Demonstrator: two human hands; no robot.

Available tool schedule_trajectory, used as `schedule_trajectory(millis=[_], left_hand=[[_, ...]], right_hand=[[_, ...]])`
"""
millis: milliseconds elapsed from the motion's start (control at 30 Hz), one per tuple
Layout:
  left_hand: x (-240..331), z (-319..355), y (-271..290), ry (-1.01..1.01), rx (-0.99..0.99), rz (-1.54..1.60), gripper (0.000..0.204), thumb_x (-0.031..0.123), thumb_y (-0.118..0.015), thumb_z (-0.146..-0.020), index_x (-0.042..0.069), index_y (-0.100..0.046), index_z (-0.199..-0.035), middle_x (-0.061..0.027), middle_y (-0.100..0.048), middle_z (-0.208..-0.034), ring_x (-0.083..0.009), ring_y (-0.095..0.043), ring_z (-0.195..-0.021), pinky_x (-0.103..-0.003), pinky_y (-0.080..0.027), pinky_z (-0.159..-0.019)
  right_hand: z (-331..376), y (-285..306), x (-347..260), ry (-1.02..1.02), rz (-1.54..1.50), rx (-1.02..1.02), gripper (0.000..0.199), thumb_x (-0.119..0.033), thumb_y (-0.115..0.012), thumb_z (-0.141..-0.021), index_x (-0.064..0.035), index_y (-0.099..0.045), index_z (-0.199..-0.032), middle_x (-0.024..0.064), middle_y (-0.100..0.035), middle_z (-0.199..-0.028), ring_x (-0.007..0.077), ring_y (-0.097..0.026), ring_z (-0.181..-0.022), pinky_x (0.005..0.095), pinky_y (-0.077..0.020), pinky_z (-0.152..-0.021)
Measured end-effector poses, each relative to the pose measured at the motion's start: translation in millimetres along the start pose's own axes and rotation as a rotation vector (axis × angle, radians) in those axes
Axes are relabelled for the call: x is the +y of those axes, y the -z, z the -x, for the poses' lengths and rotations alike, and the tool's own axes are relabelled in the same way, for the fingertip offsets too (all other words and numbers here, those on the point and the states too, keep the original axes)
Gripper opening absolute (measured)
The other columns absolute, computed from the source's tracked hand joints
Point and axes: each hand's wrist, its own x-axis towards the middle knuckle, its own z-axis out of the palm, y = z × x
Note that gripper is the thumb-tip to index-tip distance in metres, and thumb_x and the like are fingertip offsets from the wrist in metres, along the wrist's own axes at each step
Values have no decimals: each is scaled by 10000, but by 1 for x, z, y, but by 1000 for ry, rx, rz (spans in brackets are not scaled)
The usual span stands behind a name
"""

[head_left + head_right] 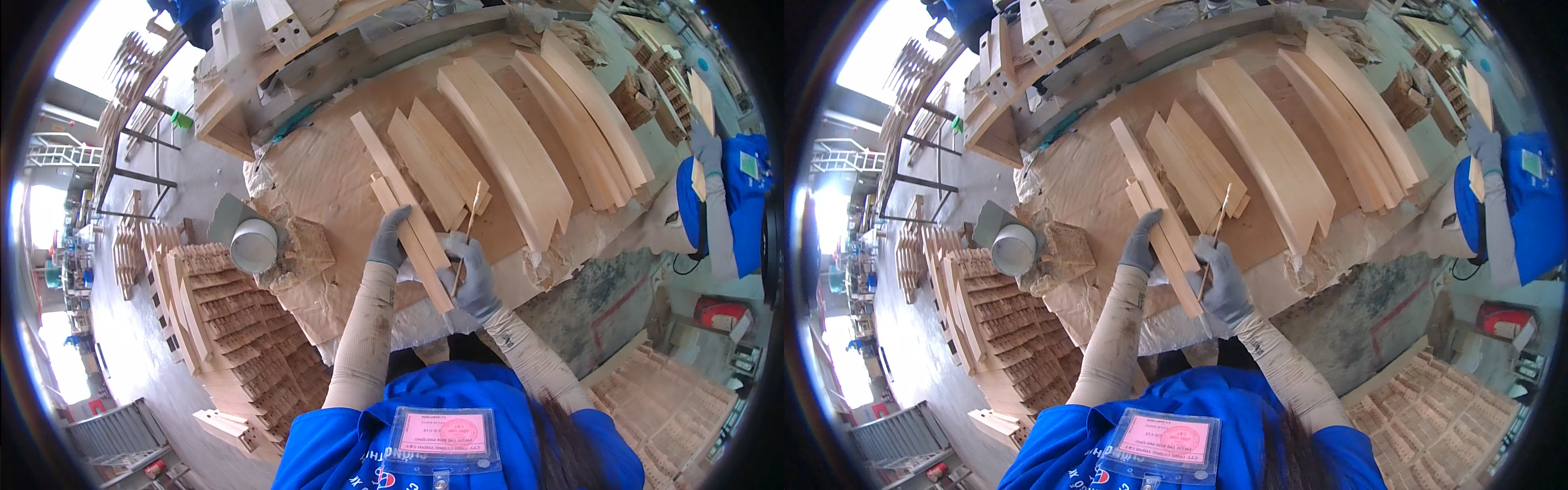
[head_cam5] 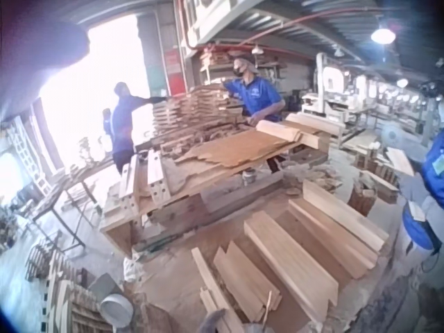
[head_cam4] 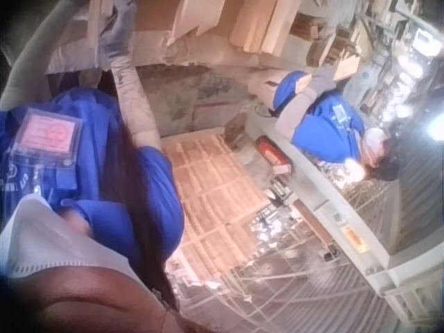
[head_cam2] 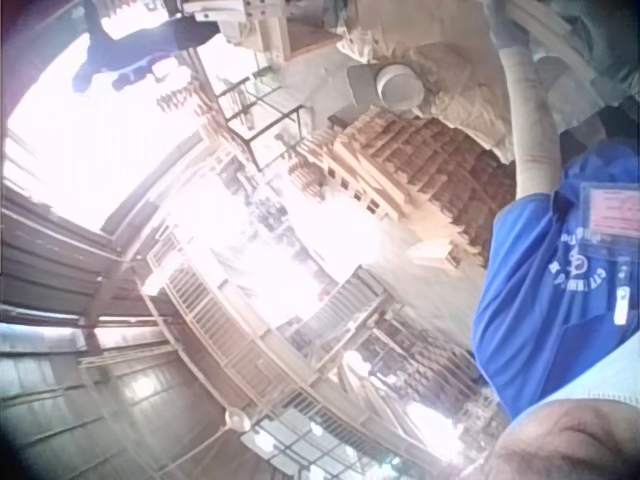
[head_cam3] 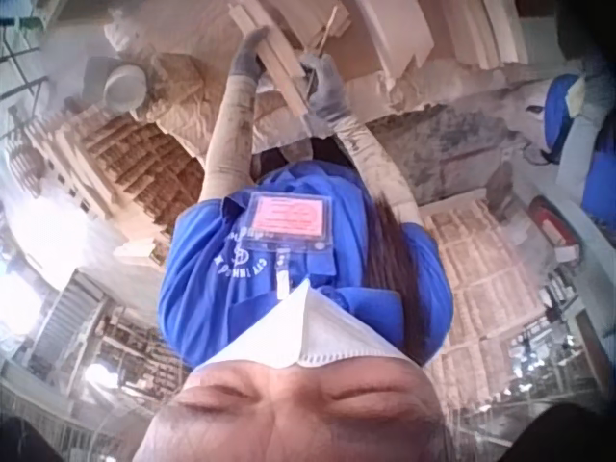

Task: The person holds a wooden piece with pre-drilled holes and uses a small brush to apply a white filler into each hole. They repeatedly dip the brush into a container, fill the holes, and place the finished piece on a nearby stack.

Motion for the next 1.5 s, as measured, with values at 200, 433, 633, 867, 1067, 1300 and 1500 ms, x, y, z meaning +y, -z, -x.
schedule_trajectory(millis=[200,433,633,867,1067,1300,1500], left_hand=[[9,3,3,-42,-51,75,405,295,-668,-804,61,-552,-1113,-84,-633,-951,-215,-641,-821,-364,-555,-743],[20,9,1,-98,-110,205,429,324,-627,-835,38,-547,-1145,-97,-641,-977,-224,-645,-844,-354,-551,-766],[38,24,36,-195,-261,345,423,293,-526,-874,-2,-521,-1176,-130,-620,-1098,-259,-600,-1010,-413,-498,-873],[77,79,28,-688,-289,218,427,88,-536,-851,70,-442,-1267,-101,-519,-1202,-264,-508,-1120,-452,-414,-977],[32,66,59,-1394,275,-1320,139,129,-636,-869,27,-603,-957,-16,-575,-803,-166,-544,-786,-303,-471,-747],[58,73,56,-1375,472,-674,254,176,-497,-964,19,-525,-1162,-55,-561,-1002,-139,-541,-834,-291,-476,-727],[53,64,33,-398,-75,333,621,622,-483,-865,48,-529,-1097,-76,-543,-859,-164,-532,-623,-265,-499,-524]], right_hand=[[-25,-7,-16,-179,-124,61,415,-134,-689,-797,8,-486,-1130,150,-546,-1067,229,-603,-879,321,-501,-788],[-33,-16,-32,-236,-36,35,423,-119,-723,-761,6,-505,-1101,123,-575,-1032,199,-623,-870,308,-516,-761],[-40,-3,-49,-273,-88,40,403,-133,-717,-763,9,-520,-1085,103,-591,-975,178,-629,-815,301,-525,-717],[-42,15,-44,-369,-119,78,393,-153,-720,-774,11,-533,-1078,87,-607,-857,163,-618,-790,291,-511,-697],[-37,4,-56,-325,-146,78,387,-156,-716,-779,11,-535,-1077,108,-619,-872,165,-627,-796,295,-512,-698],[-33,16,-42,-300,-74,106,350,-177,-706,-785,11,-565,-1044,108,-645,-894,184,-639,-815,308,-515,-726],[-22,17,-41,-283,-69,101,291,-161,-699,-777,8,-581,-983,119,-645,-856,220,-645,-796,321,-513,-730]])
